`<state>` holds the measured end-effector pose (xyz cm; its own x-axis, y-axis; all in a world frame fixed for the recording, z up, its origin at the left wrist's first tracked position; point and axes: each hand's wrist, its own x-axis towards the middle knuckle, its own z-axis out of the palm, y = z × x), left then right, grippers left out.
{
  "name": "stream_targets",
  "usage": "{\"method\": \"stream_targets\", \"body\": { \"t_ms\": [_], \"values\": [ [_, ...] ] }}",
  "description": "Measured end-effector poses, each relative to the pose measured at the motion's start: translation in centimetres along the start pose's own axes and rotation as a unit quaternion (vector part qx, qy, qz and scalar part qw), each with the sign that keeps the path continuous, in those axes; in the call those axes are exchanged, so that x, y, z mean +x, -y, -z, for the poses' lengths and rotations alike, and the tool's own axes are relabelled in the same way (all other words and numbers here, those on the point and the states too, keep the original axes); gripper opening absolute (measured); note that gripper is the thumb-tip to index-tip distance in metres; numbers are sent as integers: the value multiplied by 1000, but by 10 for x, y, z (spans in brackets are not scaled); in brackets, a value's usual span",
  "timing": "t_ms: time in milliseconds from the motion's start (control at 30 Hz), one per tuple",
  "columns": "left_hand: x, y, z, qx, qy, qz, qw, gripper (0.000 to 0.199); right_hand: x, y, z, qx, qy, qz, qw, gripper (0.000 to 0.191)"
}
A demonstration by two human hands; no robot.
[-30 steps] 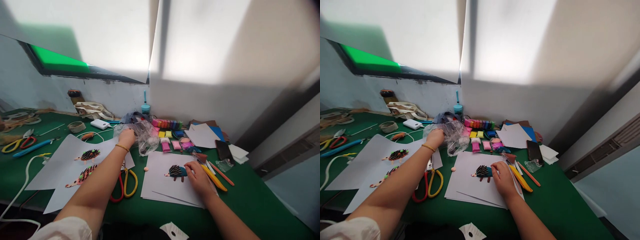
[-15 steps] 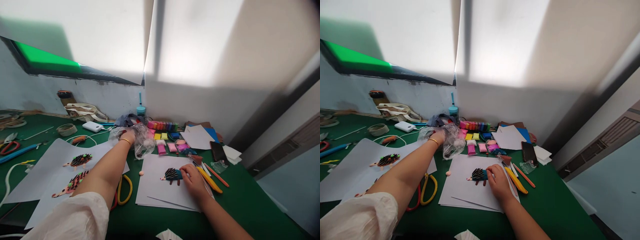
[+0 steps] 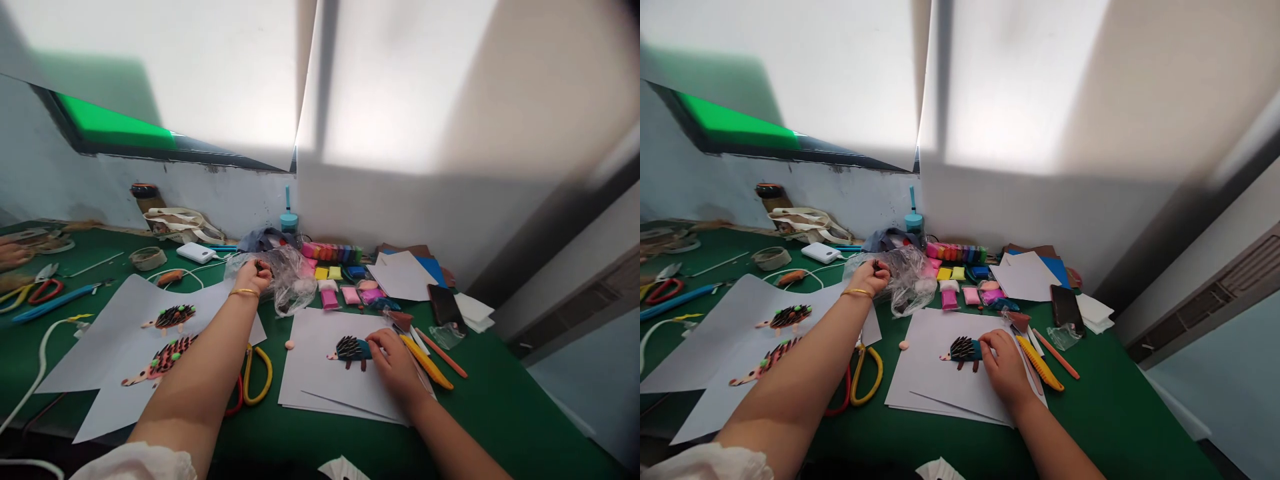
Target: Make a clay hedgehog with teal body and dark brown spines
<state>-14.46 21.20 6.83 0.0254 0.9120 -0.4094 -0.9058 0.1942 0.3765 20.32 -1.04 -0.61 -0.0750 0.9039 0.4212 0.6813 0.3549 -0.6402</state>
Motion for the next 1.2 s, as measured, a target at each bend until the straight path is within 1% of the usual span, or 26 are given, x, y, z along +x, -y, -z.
{"method": "stream_targets", "body": {
  "t_ms": [33,67,100,167,233,300,367,433,500,567,667,700,767,867,967,1033,1200],
  "values": [
    [-5,3,4,-8,-12,-7,1000,34,0,1,0,1,1,0,1000,23],
    [-9,6,7,-14,-27,-12,999,21,0,1,1,1,1,0,1000,23],
    [-14,9,8,-19,-36,-15,999,14,0,2,1,2,2,-1,1000,23],
    [-24,14,9,-28,-41,-16,999,19,0,3,2,3,5,-5,1000,23],
    [-35,16,6,-32,-35,-13,999,25,0,3,2,3,6,-6,1000,22],
    [-48,20,1,-33,-19,-12,999,30,0,2,1,5,2,-4,1000,22],
    [-65,30,0,-32,5,-10,999,34,0,2,1,9,-4,1,1000,22],
    [-86,49,2,-26,33,3,999,33,0,2,1,15,-9,6,1000,21],
    [-108,78,7,-10,59,37,998,30,0,6,1,22,-16,10,1000,21],
    [-128,110,15,34,97,115,988,29,2,13,3,28,-19,12,999,21],
    [-150,154,23,91,125,193,969,29,7,27,5,43,2,31,999,20],
    [-155,164,25,107,135,217,961,29,9,32,4,52,10,41,998,19],
    [-162,180,26,140,134,261,945,31,14,41,3,80,23,51,995,18],
    [-167,189,25,201,134,288,927,37,21,48,-2,136,46,20,989,19],
    [-166,191,24,268,144,288,908,42,25,48,-4,174,60,-7,983,18],
    [-164,191,24,297,151,282,900,44,27,47,-3,168,67,8,983,17],
    [-158,195,21,328,154,272,891,47,33,49,7,111,65,84,988,15]
  ]
}}
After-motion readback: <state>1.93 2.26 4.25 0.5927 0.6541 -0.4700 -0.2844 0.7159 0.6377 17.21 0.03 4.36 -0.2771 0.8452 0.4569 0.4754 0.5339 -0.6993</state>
